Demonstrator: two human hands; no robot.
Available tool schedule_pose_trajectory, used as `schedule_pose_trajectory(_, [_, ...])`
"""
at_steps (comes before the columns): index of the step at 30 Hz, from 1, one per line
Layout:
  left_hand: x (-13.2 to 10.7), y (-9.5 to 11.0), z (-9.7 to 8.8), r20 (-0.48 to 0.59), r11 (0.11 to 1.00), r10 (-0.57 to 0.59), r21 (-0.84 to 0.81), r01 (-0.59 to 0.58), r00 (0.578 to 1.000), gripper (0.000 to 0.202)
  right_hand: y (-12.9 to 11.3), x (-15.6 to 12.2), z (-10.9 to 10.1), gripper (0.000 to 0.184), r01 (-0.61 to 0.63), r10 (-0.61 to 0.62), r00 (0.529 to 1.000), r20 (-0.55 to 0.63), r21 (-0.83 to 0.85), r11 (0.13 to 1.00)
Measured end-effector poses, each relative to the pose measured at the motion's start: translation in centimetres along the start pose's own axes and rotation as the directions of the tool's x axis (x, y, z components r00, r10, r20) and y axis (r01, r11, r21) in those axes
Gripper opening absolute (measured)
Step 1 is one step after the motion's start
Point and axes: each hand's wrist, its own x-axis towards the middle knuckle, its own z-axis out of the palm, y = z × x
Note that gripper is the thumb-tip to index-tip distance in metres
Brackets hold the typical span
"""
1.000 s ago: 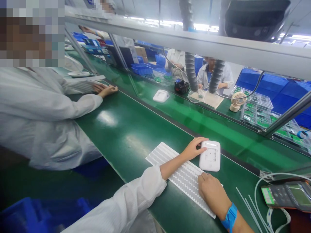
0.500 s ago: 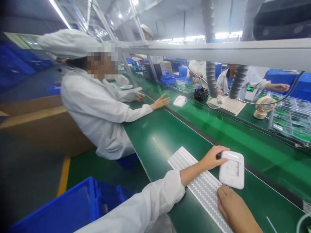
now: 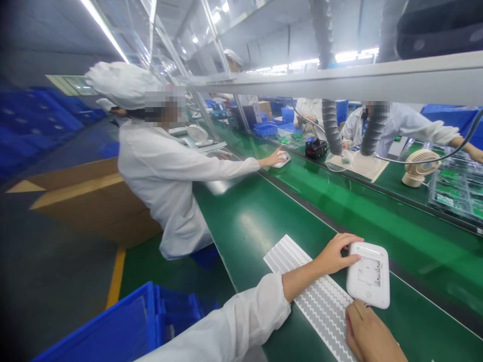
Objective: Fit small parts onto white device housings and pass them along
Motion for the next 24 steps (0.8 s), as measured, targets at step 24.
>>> schedule_pose_trajectory(24, [-3.1, 1.5, 3.1, 0.111, 0.858, 0.441, 0.24, -0.455, 0.89, 0.027, 1.3, 0.7, -2.7, 0.052, -0.609, 0.777, 0.627, -0.064, 0.582, 0.539])
